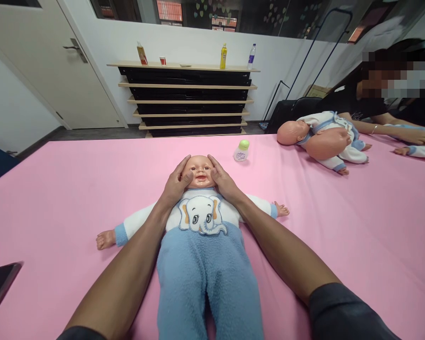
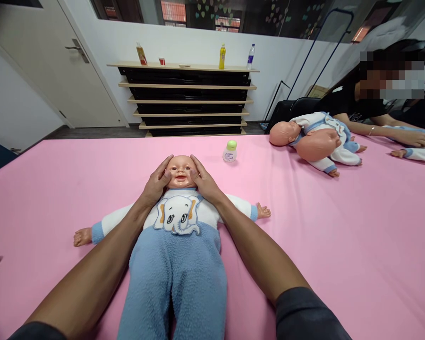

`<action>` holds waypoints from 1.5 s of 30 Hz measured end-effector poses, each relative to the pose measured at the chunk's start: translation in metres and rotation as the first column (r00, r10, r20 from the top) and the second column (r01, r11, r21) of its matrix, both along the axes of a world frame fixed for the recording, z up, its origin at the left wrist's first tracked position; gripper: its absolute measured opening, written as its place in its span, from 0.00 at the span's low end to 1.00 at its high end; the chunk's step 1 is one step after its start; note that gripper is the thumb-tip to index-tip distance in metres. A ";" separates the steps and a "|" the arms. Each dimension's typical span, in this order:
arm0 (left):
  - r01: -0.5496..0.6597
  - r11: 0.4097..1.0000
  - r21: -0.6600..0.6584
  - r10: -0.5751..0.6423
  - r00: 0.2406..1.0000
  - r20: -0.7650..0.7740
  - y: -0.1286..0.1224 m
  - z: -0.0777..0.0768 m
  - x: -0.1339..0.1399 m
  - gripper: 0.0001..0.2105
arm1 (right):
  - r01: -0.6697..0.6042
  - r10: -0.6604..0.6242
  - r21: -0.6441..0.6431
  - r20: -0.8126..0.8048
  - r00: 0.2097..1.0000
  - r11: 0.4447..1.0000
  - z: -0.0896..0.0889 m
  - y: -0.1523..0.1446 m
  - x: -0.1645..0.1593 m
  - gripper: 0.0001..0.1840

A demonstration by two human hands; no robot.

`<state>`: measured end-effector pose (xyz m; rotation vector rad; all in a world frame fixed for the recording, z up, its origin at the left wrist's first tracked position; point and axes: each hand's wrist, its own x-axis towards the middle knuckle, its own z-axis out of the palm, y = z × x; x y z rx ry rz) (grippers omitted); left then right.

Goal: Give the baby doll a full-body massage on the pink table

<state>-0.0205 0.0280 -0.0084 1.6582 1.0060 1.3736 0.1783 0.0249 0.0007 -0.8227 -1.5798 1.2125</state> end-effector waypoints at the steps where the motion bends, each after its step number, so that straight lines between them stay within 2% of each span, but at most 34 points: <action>1: -0.013 1.000 0.000 0.013 1.000 0.004 0.000 0.000 0.001 0.31 | 0.005 -0.005 -0.019 -0.013 1.000 1.000 0.000 0.001 -0.001 0.42; 6: -0.046 0.999 0.003 0.046 0.999 0.012 -0.002 -0.002 0.003 0.29 | 0.026 -0.027 -0.038 -0.025 0.999 0.999 0.002 -0.001 -0.002 0.45; 8: -0.036 0.999 0.026 0.038 0.997 -0.061 -0.003 -0.002 0.002 0.35 | 0.012 -0.012 -0.018 -0.004 1.000 1.000 0.006 -0.005 -0.001 0.54; 11: -0.039 0.996 0.078 0.053 0.982 -0.181 -0.005 -0.001 0.001 0.49 | -0.002 0.002 -0.010 0.006 1.000 1.000 0.010 -0.011 0.000 0.64; 13: -0.046 0.994 0.098 0.066 0.975 -0.211 -0.006 0.000 0.000 0.51 | -0.003 0.003 -0.021 -0.004 1.000 1.000 0.012 -0.014 0.000 0.63; 23: -0.054 0.996 0.071 0.064 0.988 -0.140 -0.005 0.005 0.002 0.38 | -0.056 0.054 -0.031 -0.061 0.997 0.998 0.005 -0.006 0.001 0.55; 30: -0.055 0.996 0.073 0.064 0.991 -0.120 -0.004 0.002 0.002 0.35 | -0.095 0.091 -0.035 -0.110 0.990 0.995 0.002 -0.002 0.000 0.51; 35: -0.066 0.995 0.069 0.071 0.994 -0.079 -0.003 0.001 0.005 0.28 | -0.045 0.037 -0.083 -0.095 0.995 0.996 -0.002 0.002 -0.004 0.45; 39: -0.087 0.994 0.060 0.090 0.995 -0.049 -0.003 0.001 0.006 0.26 | 0.002 -0.008 -0.072 -0.076 0.997 0.997 0.001 0.001 -0.004 0.42; 42: -0.062 0.995 0.075 0.069 0.993 -0.098 -0.004 0.000 0.004 0.31 | -0.008 0.007 -0.025 -0.029 1.000 1.000 0.006 -0.005 -0.002 0.46; 45: -0.023 0.996 0.090 0.037 0.986 -0.161 -0.005 0.000 0.001 0.47 | -0.014 0.014 0.022 0.028 1.000 1.000 0.010 -0.012 0.001 0.59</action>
